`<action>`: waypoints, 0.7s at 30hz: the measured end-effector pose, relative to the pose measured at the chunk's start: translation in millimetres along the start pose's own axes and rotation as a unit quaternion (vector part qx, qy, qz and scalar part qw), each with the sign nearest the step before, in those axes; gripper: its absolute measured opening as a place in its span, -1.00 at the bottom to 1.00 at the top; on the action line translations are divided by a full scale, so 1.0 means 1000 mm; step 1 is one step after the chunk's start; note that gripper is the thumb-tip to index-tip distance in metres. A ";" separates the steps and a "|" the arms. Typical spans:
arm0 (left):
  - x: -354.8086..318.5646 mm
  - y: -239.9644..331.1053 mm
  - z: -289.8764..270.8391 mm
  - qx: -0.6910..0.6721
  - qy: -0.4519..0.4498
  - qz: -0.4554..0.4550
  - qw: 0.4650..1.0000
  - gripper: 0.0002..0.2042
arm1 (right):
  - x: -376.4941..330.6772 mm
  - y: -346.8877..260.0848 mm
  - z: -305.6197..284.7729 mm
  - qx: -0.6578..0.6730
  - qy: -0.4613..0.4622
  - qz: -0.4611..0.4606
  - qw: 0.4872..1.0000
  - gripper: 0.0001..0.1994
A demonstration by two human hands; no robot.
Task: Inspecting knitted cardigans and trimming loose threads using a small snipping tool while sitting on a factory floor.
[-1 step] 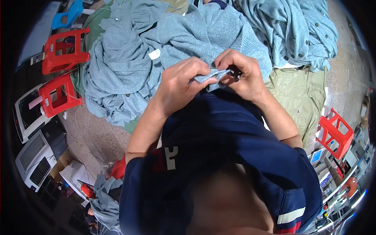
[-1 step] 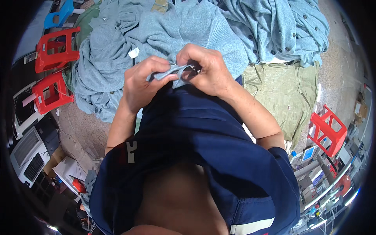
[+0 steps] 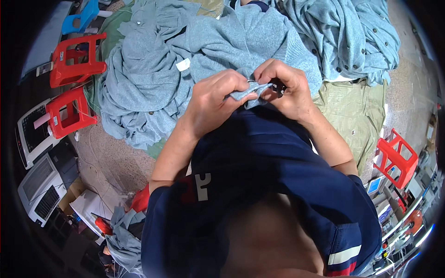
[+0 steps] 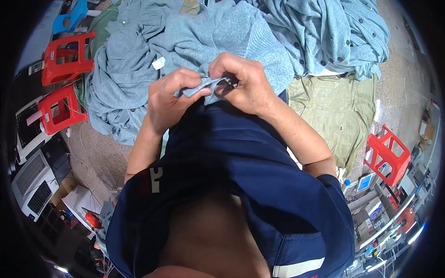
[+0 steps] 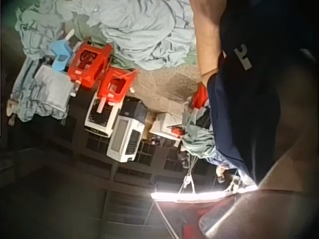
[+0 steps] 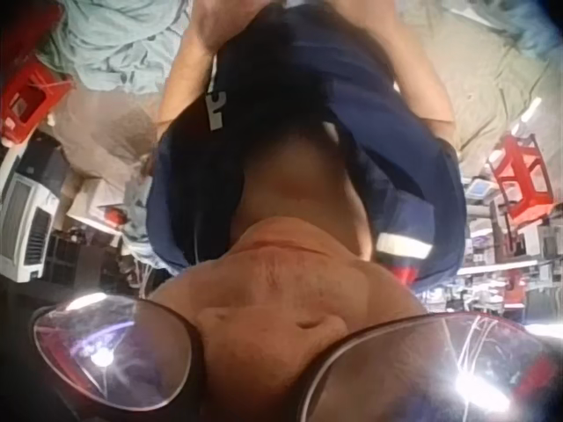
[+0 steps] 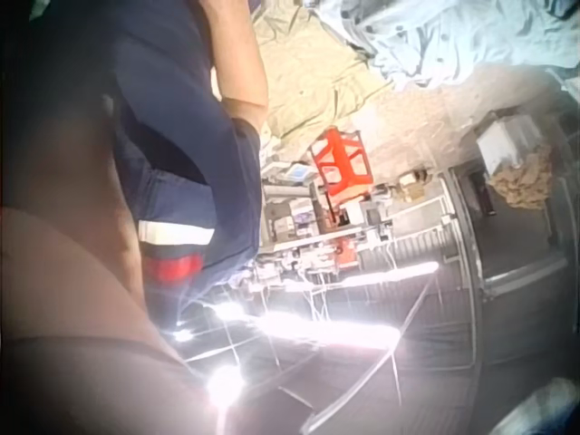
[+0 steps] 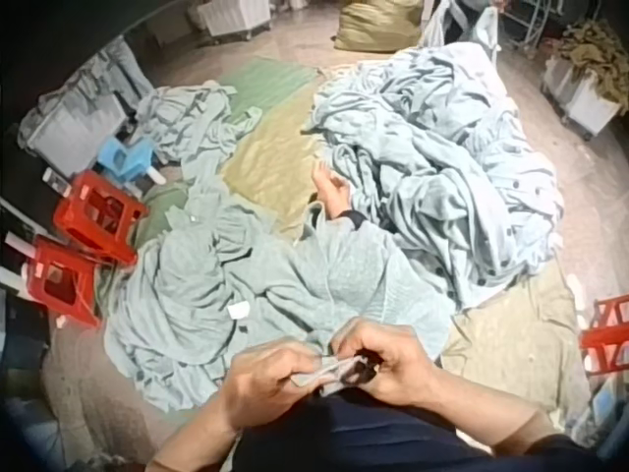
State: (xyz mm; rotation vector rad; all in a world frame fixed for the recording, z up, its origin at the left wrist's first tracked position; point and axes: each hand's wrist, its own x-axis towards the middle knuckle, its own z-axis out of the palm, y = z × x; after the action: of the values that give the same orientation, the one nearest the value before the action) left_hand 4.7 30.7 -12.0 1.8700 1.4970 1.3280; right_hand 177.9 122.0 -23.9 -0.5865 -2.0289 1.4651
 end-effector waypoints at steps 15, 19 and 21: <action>-0.029 -0.047 0.016 0.148 0.091 -0.044 0.984 -0.72 | 0.054 0.035 -0.018 -0.186 -0.136 0.011 0.973 -0.69; -0.059 -0.082 -0.002 0.155 0.128 -0.227 0.953 -0.67 | 0.209 0.041 -0.102 -0.545 0.009 -0.011 0.838 -0.73; -0.066 -0.098 -0.006 0.156 0.132 -0.290 0.935 -0.68 | 0.323 0.043 -0.210 -0.733 0.019 -0.060 0.678 -0.74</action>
State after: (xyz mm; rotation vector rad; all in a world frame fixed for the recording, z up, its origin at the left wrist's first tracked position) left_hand -49.9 3.0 -113.1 1.2588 2.2848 1.1245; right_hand 77.9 489.8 46.7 -0.9568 -2.7612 -0.6153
